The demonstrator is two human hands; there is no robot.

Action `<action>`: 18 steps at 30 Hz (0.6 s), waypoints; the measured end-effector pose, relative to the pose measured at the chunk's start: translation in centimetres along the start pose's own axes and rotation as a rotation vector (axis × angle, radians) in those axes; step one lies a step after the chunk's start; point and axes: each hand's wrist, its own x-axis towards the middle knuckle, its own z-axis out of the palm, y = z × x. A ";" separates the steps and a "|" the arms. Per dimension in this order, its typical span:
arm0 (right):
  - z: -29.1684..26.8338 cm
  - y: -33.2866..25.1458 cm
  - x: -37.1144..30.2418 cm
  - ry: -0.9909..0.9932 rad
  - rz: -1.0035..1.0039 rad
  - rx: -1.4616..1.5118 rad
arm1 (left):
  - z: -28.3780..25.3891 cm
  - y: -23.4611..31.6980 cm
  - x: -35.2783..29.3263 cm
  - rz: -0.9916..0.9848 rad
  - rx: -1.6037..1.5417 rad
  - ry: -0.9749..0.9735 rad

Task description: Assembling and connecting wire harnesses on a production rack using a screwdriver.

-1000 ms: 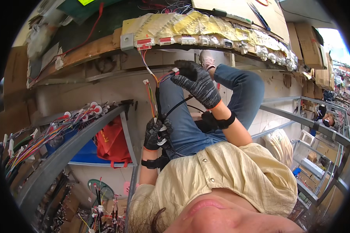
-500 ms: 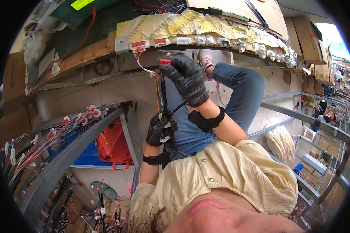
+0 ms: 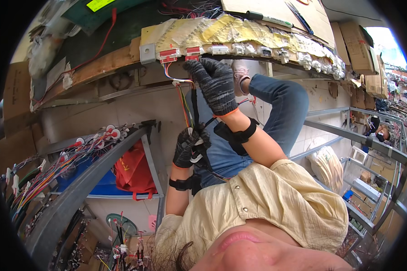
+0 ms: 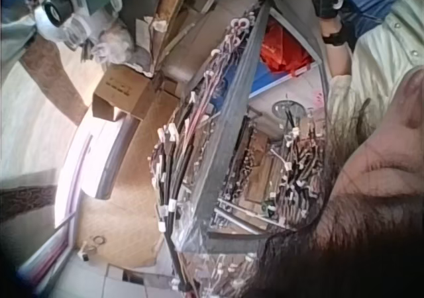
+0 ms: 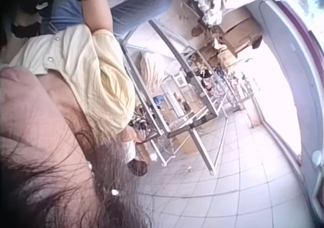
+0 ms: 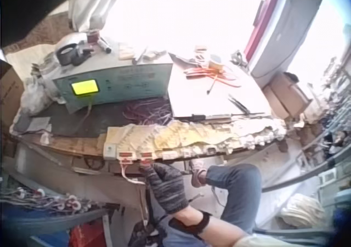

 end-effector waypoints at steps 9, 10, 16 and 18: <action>0.1 0.3 0.0 0.029 0.068 0.096 | 0.0 0.0 0.0 -0.011 -0.018 -0.030; 0.2 0.3 0.0 0.033 0.065 0.095 | 0.0 0.0 0.1 -0.013 -0.023 -0.033; 1.5 -0.8 -0.4 0.189 0.231 0.255 | 1.9 0.2 -0.3 0.055 0.100 0.114; 1.2 -0.1 -0.1 0.280 0.150 0.238 | 1.3 0.2 -0.5 0.047 0.028 0.017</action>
